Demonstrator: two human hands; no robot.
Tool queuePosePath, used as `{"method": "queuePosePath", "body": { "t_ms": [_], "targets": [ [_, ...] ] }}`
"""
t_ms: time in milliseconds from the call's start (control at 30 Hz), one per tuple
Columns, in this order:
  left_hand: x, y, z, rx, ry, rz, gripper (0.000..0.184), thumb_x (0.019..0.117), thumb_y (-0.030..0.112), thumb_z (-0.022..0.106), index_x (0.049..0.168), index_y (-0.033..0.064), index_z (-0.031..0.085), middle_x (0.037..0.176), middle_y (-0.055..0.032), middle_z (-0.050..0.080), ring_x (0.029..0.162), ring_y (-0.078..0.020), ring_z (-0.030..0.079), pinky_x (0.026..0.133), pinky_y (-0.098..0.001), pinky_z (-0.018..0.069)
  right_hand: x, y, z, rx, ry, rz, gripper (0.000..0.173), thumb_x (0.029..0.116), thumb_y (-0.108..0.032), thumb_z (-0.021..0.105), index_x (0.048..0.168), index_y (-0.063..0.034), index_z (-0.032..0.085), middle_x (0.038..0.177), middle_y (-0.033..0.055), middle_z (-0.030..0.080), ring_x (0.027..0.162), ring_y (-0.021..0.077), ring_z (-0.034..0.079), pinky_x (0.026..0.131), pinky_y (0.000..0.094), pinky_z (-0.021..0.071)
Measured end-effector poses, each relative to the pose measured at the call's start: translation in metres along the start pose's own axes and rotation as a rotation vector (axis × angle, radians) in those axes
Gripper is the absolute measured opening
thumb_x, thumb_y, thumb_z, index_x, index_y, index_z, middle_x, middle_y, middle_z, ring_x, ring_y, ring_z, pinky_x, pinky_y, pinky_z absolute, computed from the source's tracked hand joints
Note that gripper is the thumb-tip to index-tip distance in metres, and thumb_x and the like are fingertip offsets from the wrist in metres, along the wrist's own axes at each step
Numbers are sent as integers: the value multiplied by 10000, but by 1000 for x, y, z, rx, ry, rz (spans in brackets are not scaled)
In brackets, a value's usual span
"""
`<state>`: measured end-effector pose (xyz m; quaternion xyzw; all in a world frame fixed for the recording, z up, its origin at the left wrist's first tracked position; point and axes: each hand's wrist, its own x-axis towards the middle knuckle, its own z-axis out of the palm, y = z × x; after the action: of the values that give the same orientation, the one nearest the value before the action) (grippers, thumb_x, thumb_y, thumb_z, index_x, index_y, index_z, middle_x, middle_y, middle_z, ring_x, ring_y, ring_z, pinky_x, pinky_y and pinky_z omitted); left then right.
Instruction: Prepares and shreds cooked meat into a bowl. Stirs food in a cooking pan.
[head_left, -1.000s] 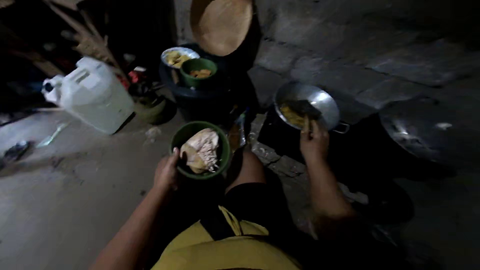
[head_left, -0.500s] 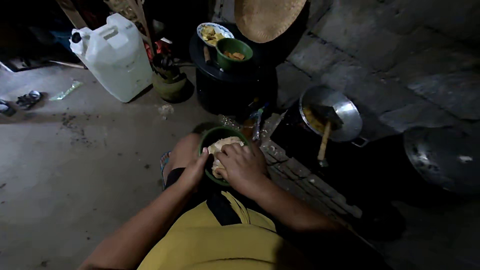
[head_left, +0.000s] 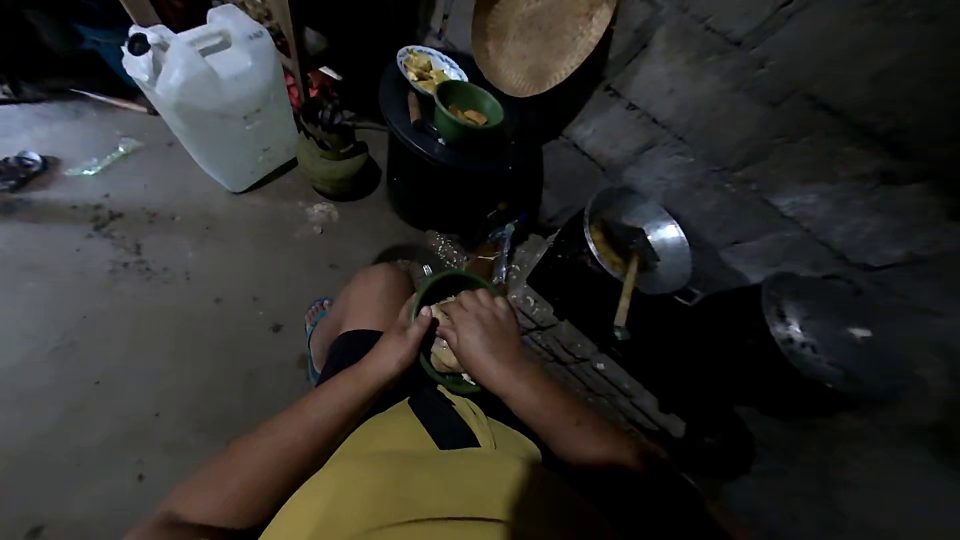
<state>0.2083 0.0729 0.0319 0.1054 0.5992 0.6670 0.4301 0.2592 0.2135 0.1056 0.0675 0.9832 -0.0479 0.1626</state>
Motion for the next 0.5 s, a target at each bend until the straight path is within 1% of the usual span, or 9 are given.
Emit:
{"method": "queuePosePath", "body": {
  "t_ms": [33,100,167,233,300,367,400,467,500],
  "targets": [
    [-1,1,0,24,2,-15,596,1116,399,305,1609,92,171,1259,-151,612,1065,-150,654,935,-325,554,0,-1,1,-11,0,-1,355,1053,-305,571,1296,-71,682,1267,158,663,1243,346,579,1040,531,432],
    [-2,4,-1,125,6,-40,594,1117,411,294,1610,96,188,1241,-149,612,1046,-151,648,929,-327,545,0,-1,1,-20,-14,10,328,1069,-284,538,1267,-66,683,1253,151,669,1241,338,586,1038,519,439],
    [-4,10,-4,288,-4,-72,602,1117,435,300,1622,119,209,1347,-174,592,1149,-192,634,1011,-377,515,2,0,1,-21,-28,21,315,1081,-264,511,1236,-56,689,1231,154,670,1230,333,590,1028,511,446],
    [-4,16,-7,460,-1,-73,602,1115,448,313,1612,114,263,1370,-197,592,1212,-248,620,1062,-446,483,4,2,0,-18,-49,22,314,1090,-254,483,1212,-49,689,1220,151,670,1224,324,591,1028,499,447],
    [-4,21,-9,596,11,-67,592,1112,461,312,1589,112,326,1358,-200,601,1247,-283,602,1087,-494,456,4,3,-5,27,-113,19,332,1097,-260,467,1229,-44,682,1252,150,660,1260,321,573,1077,500,423],
    [-5,26,-9,733,34,-76,595,1108,483,297,1574,121,368,1339,-206,616,1255,-330,597,1081,-562,438,1,4,-9,116,-162,3,335,1099,-261,461,1246,-51,677,1291,148,648,1304,319,548,1134,513,385],
    [-7,29,-8,807,47,-83,597,1108,485,294,1572,120,382,1340,-215,620,1262,-354,593,1076,-589,429,-1,6,-9,151,-151,-4,331,1099,-259,465,1255,-61,679,1301,143,651,1312,317,547,1141,518,380],
    [-6,28,-10,927,94,-34,568,1106,473,318,1507,107,483,1345,-198,623,1281,-363,577,1080,-595,419,-4,13,-4,178,-46,3,308,1089,-240,488,1286,-118,691,1285,119,667,1286,313,567,1112,527,410],
    [-3,25,-13,952,120,6,548,1101,461,344,1463,99,539,1385,-187,593,1322,-363,532,1109,-588,387,-3,19,1,171,34,-3,297,1079,-225,510,1298,-157,699,1261,114,680,1261,322,584,1089,537,431]
  ]
}}
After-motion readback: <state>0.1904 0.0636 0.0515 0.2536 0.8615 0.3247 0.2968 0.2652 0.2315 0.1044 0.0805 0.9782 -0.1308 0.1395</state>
